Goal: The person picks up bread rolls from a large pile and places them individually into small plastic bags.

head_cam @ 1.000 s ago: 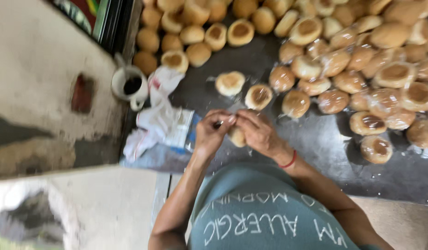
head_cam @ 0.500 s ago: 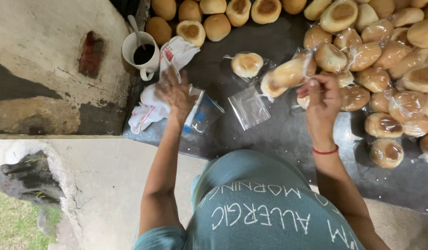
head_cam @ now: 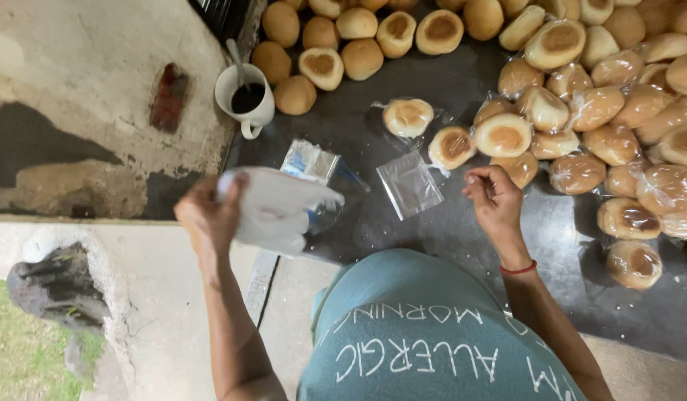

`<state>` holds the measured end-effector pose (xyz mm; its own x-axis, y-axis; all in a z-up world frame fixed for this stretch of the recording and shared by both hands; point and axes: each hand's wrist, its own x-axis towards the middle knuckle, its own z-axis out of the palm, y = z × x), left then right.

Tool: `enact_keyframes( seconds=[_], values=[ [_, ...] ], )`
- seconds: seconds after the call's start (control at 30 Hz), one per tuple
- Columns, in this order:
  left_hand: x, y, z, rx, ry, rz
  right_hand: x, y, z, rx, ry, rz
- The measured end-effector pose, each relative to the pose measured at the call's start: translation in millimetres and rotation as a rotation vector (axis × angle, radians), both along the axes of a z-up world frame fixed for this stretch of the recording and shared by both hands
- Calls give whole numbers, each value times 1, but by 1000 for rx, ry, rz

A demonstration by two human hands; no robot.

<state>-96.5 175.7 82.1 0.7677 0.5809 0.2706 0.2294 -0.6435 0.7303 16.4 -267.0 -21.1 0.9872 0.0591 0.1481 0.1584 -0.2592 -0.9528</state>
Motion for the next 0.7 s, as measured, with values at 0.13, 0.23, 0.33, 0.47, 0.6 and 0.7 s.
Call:
enact_keyframes(
  seconds=[0.13,0.23,0.33,0.47,0.6,0.7],
  values=[
    [-1,35,7,-11,-666,54,-5,-6,-1,-38,-12,32],
    [5,68,16,76,-890,-7,-6,-7,-1,-32,-7,16],
    [4,80,18,267,-952,157,-10,-11,-2,-50,-6,31],
    [24,66,-15,213,-893,64,-10,-16,-10,-37,0,22],
    [27,26,-61,191,92,141,-7,-21,-27,-15,12,23],
    [36,-11,-88,635,-104,112,-5,-23,-35,-149,1,76]
  ],
)
